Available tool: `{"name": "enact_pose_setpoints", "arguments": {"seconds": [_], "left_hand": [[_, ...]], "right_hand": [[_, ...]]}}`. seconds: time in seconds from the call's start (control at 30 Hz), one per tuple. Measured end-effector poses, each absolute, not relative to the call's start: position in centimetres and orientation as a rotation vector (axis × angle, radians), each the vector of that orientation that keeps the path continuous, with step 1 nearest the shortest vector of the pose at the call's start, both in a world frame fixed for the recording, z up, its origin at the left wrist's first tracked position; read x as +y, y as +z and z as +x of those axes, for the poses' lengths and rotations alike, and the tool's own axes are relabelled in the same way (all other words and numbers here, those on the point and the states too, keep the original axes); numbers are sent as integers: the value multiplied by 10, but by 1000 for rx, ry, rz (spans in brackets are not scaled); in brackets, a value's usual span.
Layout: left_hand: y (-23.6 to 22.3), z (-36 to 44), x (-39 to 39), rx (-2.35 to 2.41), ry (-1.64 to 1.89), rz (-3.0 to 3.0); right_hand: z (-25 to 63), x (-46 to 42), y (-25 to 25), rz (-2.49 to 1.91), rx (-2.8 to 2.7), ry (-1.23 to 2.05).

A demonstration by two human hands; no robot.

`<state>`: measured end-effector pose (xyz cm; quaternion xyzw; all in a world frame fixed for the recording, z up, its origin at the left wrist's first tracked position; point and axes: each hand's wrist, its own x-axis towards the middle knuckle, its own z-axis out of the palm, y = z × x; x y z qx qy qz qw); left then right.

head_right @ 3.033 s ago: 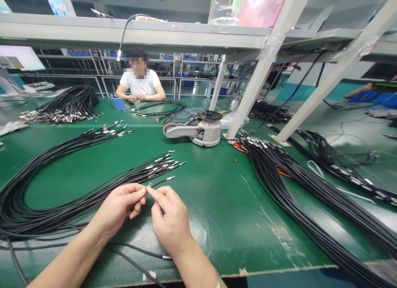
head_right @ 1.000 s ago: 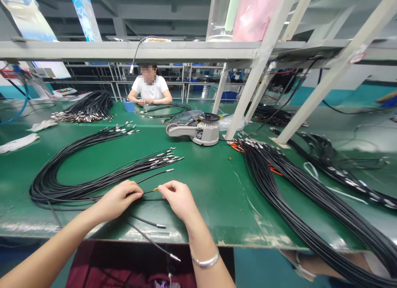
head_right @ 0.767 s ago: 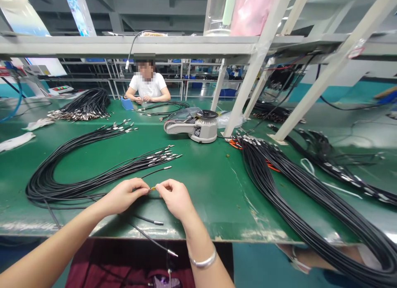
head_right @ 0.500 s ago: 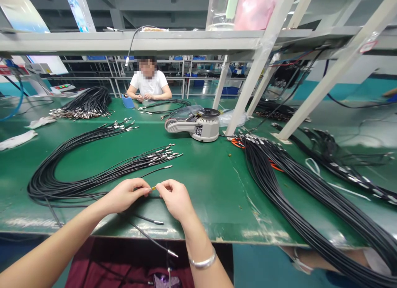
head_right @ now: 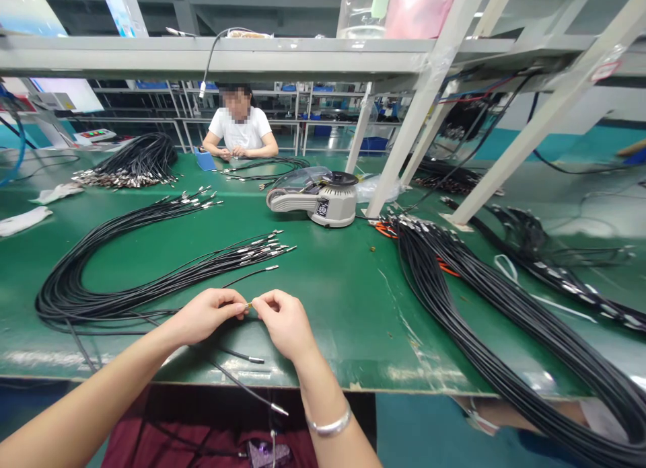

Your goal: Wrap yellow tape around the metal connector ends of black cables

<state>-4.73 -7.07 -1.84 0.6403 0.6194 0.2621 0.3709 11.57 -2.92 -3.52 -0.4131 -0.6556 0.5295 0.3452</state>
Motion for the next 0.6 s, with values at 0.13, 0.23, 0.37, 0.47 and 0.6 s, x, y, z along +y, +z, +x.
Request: {"name": "enact_pose_setpoints", "arguments": {"seconds": [0.13,0.23,0.37,0.47,0.6], "left_hand": [[-18,-45,-71,1606,674,1637],[-19,-43,-70,1622,677,1633],[-18,-42,-70,1634,675,1659],[-17,-44,-71,1643,667,1710],[-17,-44,-73,1634,639,1767]], "right_hand": [[117,-28,-36,-1066,-1717,1362],[117,-28,-38,-1071,-1739,1328],[115,-30,-40,-1092,-1741,1277],[114,-31,-40,-1105,-1704,1263],[114,-32,-39,-1107,-1690,1283]]}}
